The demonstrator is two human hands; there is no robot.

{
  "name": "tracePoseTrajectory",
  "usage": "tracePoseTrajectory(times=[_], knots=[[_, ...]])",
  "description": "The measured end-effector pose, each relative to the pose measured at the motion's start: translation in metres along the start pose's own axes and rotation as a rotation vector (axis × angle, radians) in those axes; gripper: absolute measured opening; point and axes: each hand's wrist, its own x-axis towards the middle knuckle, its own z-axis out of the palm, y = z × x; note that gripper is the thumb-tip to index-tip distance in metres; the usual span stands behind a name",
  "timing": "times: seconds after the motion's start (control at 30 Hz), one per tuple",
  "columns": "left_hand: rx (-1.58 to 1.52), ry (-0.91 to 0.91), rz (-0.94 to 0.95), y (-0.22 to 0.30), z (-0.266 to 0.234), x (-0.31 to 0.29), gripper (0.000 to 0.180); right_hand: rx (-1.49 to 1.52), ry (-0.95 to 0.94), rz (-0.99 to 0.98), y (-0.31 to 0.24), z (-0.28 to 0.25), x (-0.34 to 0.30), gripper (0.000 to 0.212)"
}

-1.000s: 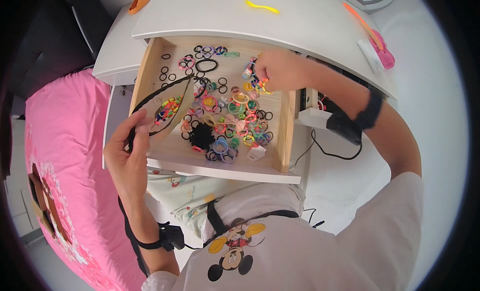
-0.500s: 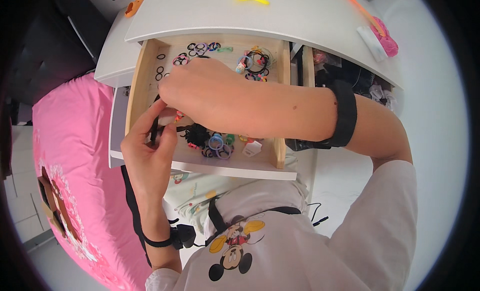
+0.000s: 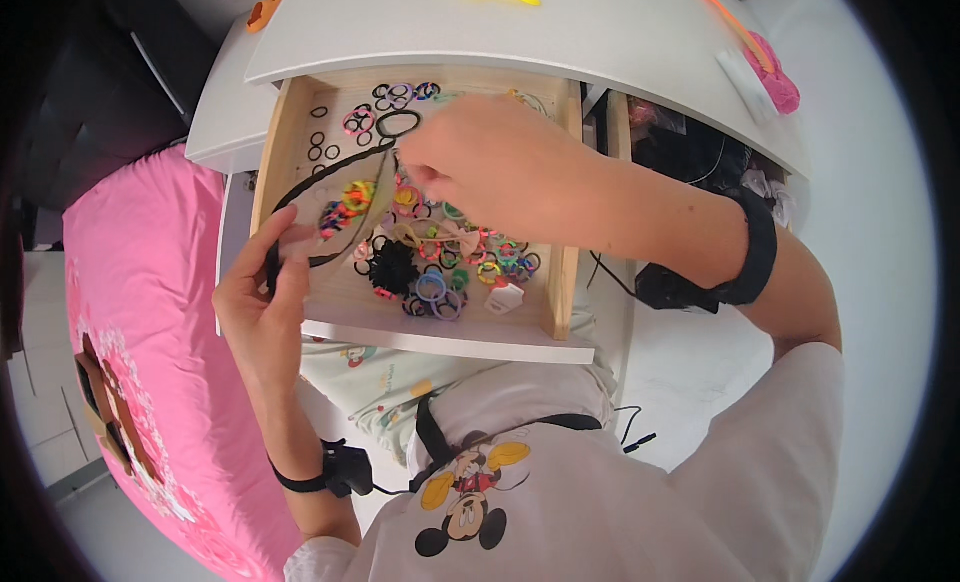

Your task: The person sorts colorful hair ties and accessories from a drawer into a clear zippered pouch. They then close the drawer, pick up a pink cloth, and open a lower cabinet to retrieve a small cardboard box.

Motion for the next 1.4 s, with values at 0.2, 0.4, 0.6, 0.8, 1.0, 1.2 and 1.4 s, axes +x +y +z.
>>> tracePoseTrajectory(times=[0.2,0.4,0.6,0.8,1.0,1.2,1.4], knots=[[-0.023,0.012,-0.047,-0.012,-0.016,0.004,0.033,-0.168,-0.352,0.075,0.022,0.052,-0.005,0.017],[-0.023,0.043,-0.064,-0.02,-0.021,0.001,0.032,-0.203,-0.409,0.176,0.018,0.054,0.014,0.015],[-0.013,0.033,-0.04,-0.029,-0.02,0.004,0.032,-0.303,-0.494,0.073,0.014,0.06,0.012,0.01],[-0.029,0.031,-0.072,-0.024,-0.022,0.002,0.031,-0.159,-0.301,0.232,0.027,0.046,0.022,0.012],[-0.088,0.026,-0.079,-0.024,-0.02,0.003,0.031,-0.152,-0.082,0.222,0.071,0.016,0.022,0.017],[-0.05,0.025,-0.087,-0.026,-0.023,0.002,0.03,-0.174,-0.377,0.158,0.042,0.025,0.005,0.025],[-0.026,0.048,-0.06,-0.021,-0.022,0.001,0.031,-0.269,-0.419,0.03,0.053,0.058,-0.005,0.01]])
